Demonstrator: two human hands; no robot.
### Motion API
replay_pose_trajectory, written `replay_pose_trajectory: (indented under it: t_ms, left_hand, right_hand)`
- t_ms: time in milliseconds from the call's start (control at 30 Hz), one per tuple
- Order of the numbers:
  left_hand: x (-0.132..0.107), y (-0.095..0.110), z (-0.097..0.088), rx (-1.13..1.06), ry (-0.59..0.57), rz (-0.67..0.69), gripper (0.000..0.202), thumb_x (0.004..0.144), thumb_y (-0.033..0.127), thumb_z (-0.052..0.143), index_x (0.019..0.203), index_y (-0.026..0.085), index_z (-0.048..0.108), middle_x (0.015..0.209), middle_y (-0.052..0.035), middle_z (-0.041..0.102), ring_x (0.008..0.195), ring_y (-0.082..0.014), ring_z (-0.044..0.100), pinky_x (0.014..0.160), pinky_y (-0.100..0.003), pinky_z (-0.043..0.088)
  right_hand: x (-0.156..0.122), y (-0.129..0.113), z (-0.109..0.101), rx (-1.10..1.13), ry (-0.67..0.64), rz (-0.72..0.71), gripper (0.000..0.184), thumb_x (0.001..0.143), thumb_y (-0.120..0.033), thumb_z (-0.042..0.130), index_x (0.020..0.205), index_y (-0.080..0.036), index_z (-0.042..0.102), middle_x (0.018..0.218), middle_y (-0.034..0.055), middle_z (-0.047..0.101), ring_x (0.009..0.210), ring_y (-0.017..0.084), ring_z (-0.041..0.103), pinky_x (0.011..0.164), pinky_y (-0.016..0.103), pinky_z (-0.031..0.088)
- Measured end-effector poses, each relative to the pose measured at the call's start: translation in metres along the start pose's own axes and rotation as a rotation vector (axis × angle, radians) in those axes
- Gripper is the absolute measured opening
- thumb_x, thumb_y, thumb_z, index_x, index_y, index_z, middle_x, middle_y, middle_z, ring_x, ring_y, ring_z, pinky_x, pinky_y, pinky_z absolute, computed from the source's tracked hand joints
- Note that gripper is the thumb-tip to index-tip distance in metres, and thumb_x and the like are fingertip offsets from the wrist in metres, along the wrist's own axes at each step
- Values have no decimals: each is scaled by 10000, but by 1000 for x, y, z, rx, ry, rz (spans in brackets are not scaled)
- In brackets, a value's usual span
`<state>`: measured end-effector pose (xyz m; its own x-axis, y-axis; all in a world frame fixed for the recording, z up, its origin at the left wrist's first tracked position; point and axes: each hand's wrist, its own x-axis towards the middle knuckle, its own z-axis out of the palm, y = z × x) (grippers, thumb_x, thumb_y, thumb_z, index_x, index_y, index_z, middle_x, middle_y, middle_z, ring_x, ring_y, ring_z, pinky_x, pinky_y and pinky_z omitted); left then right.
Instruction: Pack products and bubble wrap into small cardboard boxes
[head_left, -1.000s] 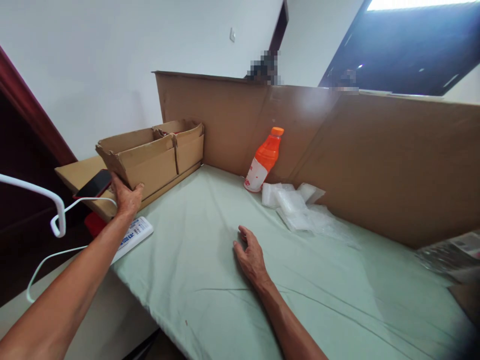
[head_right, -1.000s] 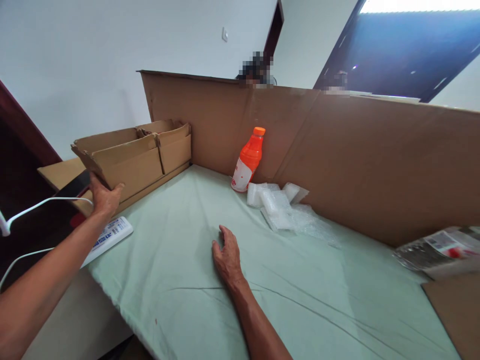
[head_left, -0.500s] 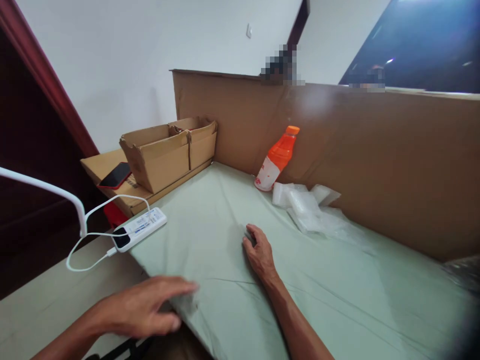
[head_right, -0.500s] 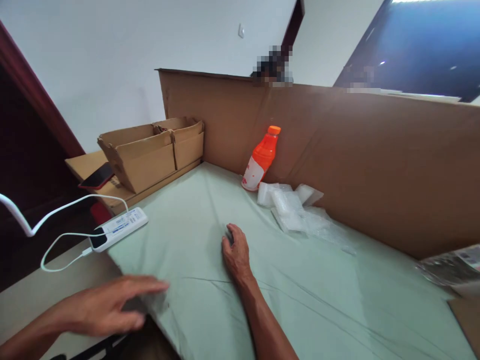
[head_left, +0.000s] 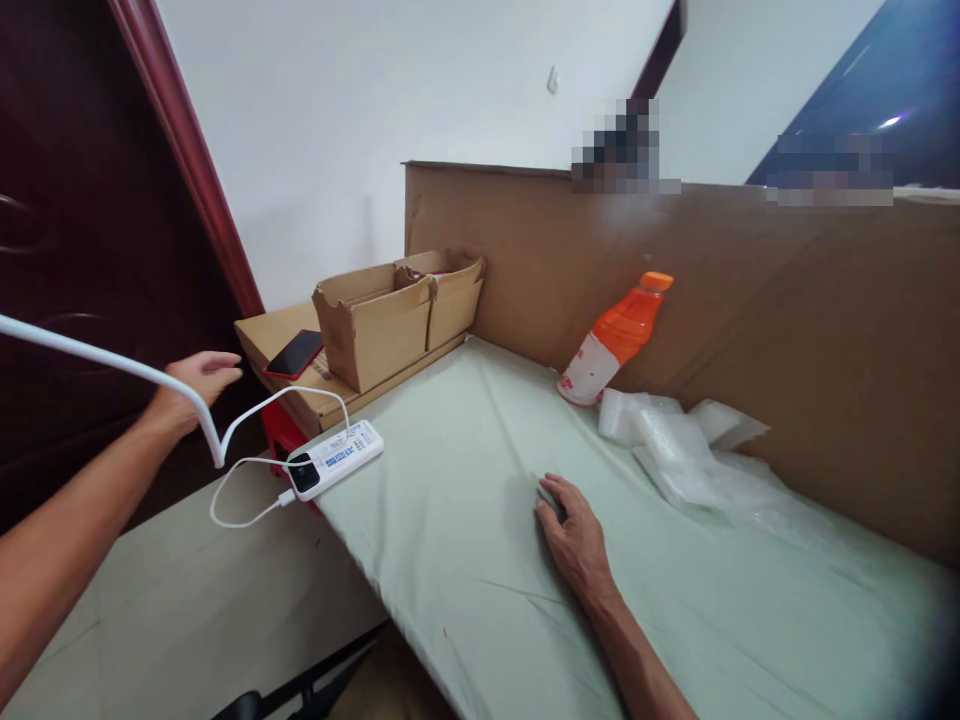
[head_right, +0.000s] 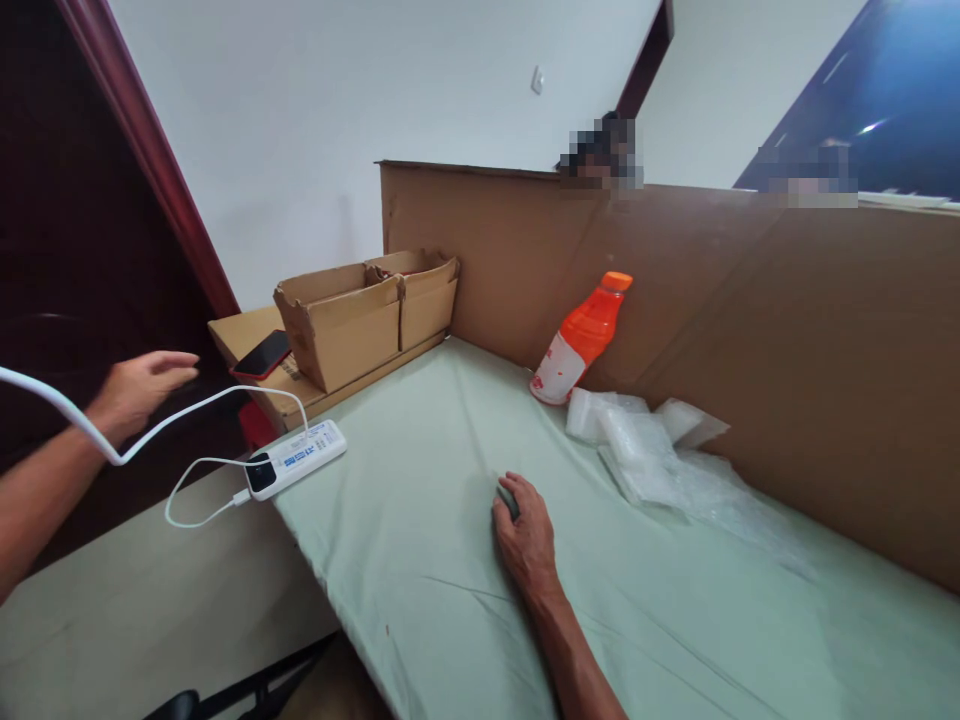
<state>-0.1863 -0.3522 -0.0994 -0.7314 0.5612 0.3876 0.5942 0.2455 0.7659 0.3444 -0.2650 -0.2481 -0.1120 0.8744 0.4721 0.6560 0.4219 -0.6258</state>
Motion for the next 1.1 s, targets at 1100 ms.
replay_pose_trajectory:
  t_ms: [1100]
  left_hand:
    - [83,-10,148,701,-239,-46,650,772,553,601,1233,98,544,1307,-266,602,1242,-439,499,964,-558,399]
  right_hand:
    - [-2,-1,-9,-85,-46,79,376,867,-442,533,1118,-214,695,1233,104,710,1145,282,668,1032,480,530]
